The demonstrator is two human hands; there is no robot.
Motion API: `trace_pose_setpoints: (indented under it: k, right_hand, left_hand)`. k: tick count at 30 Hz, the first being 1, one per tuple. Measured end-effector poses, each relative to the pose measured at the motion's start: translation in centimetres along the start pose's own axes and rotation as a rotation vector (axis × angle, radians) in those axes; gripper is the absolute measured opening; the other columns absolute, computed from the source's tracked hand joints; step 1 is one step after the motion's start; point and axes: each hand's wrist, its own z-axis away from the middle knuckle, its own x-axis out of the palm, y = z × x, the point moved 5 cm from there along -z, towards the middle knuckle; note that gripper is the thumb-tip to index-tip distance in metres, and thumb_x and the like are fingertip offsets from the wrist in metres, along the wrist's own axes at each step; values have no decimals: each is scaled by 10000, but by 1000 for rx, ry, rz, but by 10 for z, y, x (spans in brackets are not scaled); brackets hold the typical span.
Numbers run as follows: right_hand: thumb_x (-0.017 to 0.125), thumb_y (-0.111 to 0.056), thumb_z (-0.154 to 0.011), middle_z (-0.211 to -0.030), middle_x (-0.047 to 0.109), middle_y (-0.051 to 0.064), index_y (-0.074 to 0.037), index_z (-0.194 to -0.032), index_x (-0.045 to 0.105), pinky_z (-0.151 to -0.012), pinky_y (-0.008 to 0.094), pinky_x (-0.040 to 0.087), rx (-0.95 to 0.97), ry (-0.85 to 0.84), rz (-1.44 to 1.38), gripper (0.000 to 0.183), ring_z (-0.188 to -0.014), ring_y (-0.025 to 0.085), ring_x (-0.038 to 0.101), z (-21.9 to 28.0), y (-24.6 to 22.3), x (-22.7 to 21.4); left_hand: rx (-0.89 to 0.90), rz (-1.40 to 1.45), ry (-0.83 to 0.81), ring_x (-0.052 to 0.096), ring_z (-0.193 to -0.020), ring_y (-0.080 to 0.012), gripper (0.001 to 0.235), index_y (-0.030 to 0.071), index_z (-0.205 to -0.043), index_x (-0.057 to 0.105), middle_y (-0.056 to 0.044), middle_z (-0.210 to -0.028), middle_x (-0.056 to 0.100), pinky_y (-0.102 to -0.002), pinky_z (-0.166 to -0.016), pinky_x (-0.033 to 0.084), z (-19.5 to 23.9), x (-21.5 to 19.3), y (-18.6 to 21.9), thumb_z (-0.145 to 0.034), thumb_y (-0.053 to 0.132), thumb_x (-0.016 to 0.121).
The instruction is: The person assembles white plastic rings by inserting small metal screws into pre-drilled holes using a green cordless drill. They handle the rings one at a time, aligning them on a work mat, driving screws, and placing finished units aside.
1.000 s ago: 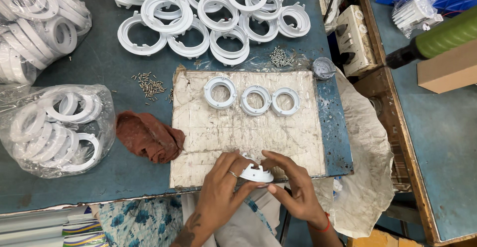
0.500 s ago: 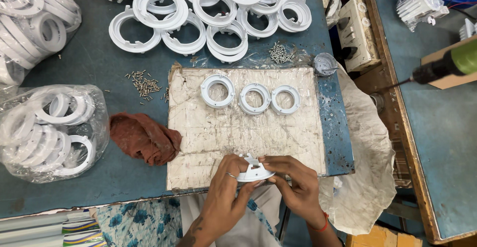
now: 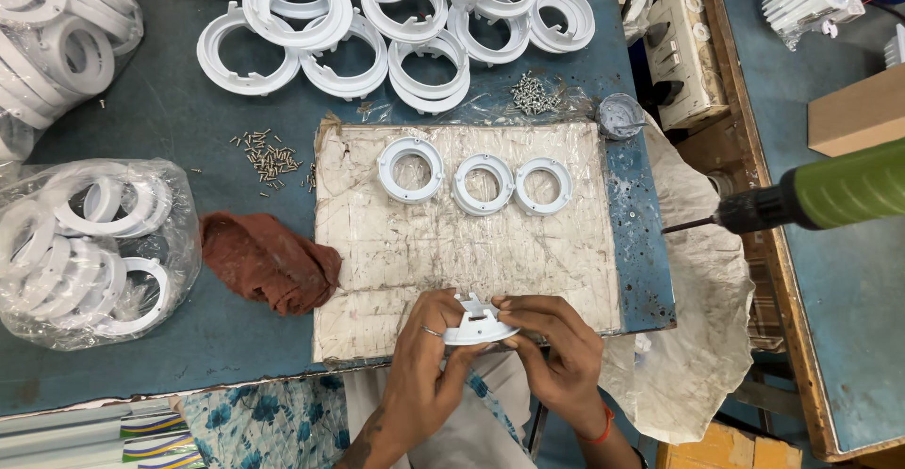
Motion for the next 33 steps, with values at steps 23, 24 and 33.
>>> trace_pose_setpoints:
  k: [23, 24, 33]
  right_hand:
    - [766, -18, -782, -1019, 680, 121, 2, -1016, 663, -714, 281, 549, 206, -271, -245, 256, -879, 189, 695, 4, 20, 9]
    - [770, -29, -793, -1025, 672, 126, 7, -1018, 663, -730, 287, 542, 209, -278, -272, 252, -892, 192, 683, 4, 20, 9]
    - [664, -261, -971, -1097, 618, 156, 39, -1048, 651, -954, 359, 480, 308, -333, -639, 311, -1053, 237, 610, 7, 33, 3]
  left_hand:
    - [41, 7, -66, 587, -1192, -376, 331, 30, -1089, 551, -174, -1149, 594, -506, -1053, 432, 3, 2, 2, -885, 139, 789]
    - [49, 3, -65, 587, -1191, -375, 332, 31, -1091, 552, -176, -1154, 593, -510, -1066, 428, 4, 1, 3, -886, 140, 789]
    - [61, 1, -40, 582, -1160, -375, 332, 20, -1118, 541, -196, -1159, 570, -498, -1042, 422, 1, 2, 13, -866, 88, 746]
